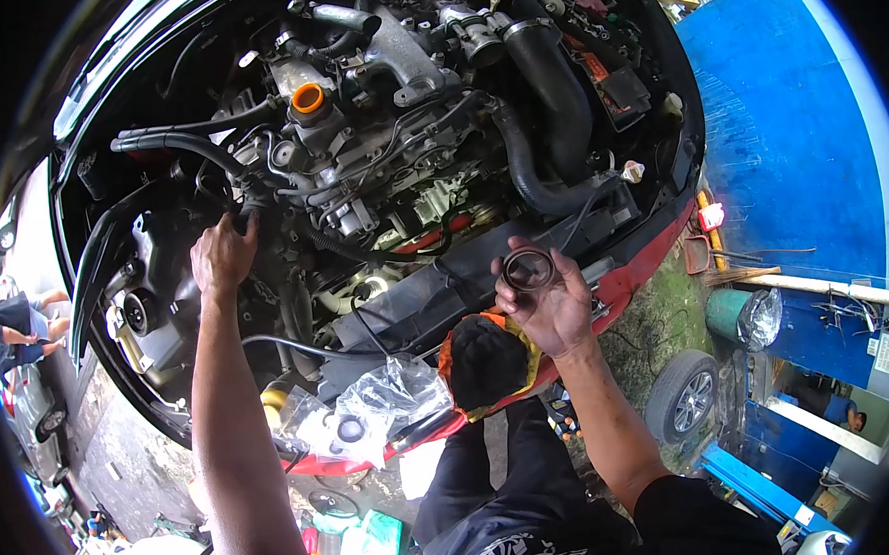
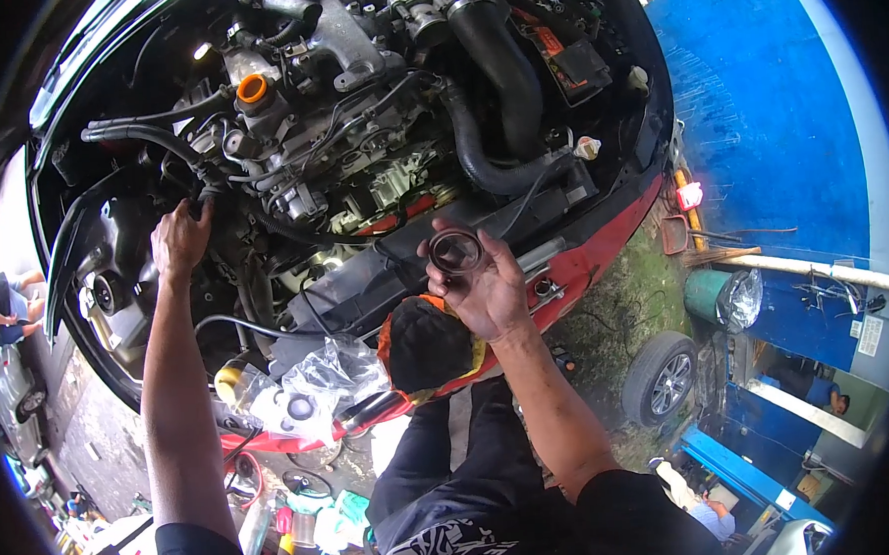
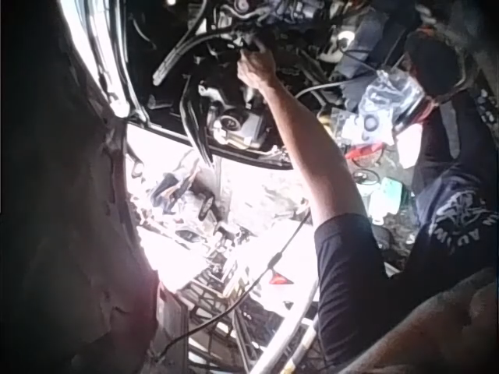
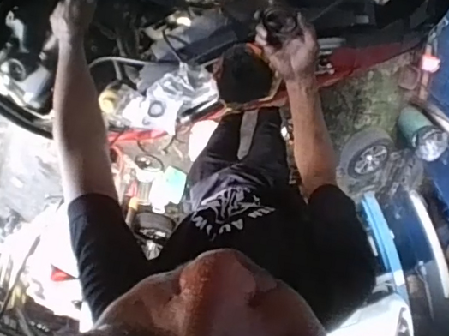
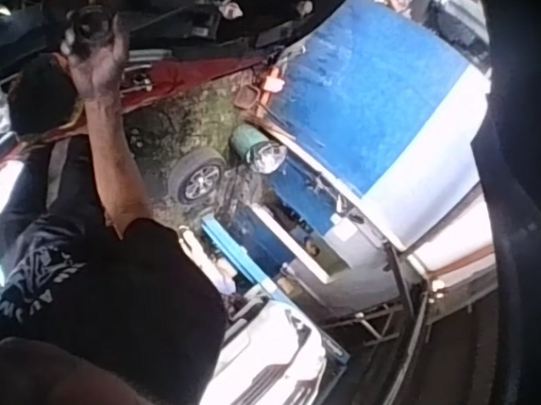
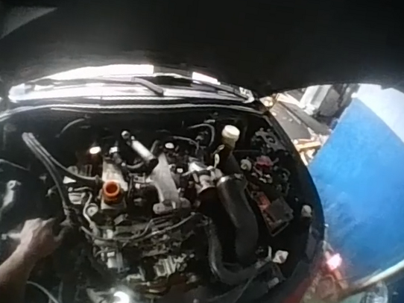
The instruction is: The recorder inspects and cleans mechanical engine parts, specifically seals and housings, before installing them.
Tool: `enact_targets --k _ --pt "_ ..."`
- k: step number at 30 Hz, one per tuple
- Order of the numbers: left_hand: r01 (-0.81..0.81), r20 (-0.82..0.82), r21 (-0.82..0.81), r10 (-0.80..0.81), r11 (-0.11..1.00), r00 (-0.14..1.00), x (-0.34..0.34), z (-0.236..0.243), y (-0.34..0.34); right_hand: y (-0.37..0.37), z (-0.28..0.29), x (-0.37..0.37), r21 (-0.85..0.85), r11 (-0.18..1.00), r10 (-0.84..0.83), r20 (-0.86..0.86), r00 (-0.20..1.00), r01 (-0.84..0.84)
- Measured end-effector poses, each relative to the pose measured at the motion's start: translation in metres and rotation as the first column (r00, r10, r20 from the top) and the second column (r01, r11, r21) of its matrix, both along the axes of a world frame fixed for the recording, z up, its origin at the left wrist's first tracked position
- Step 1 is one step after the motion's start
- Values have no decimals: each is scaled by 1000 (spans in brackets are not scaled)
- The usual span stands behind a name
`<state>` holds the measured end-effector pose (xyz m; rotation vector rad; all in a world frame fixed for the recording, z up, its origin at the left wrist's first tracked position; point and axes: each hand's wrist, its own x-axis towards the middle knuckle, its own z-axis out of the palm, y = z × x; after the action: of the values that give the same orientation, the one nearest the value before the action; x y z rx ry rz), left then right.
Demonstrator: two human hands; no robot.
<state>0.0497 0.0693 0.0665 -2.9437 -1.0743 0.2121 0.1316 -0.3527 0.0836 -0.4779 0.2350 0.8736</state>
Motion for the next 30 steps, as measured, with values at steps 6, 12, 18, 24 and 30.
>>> enact_targets --k 6,12,18,24,30 --pt "2 -7 -9 -2 1000 1000 0 -2 0 -4 -4 -1 32 999 12 10 1000 -12" --pt "-1 -11 -1 1 1000 1000 0 0 1 -2 -3 -1 38 999 14 19 1000 -14" --pt "0 6 -7 0 1000 1000 1 2 -3 -2 -3 -1 1 1000 24 19 1000 -24" --pt "-6 4 -8 6 1000 1000 0 2 -1 -1 -3 -1 -13 999 31 24 999 -31" --pt "-4 1 -12 4 1000 1000 2 0 -1 -1 -4 -1 -1 999 39 48 998 -39"
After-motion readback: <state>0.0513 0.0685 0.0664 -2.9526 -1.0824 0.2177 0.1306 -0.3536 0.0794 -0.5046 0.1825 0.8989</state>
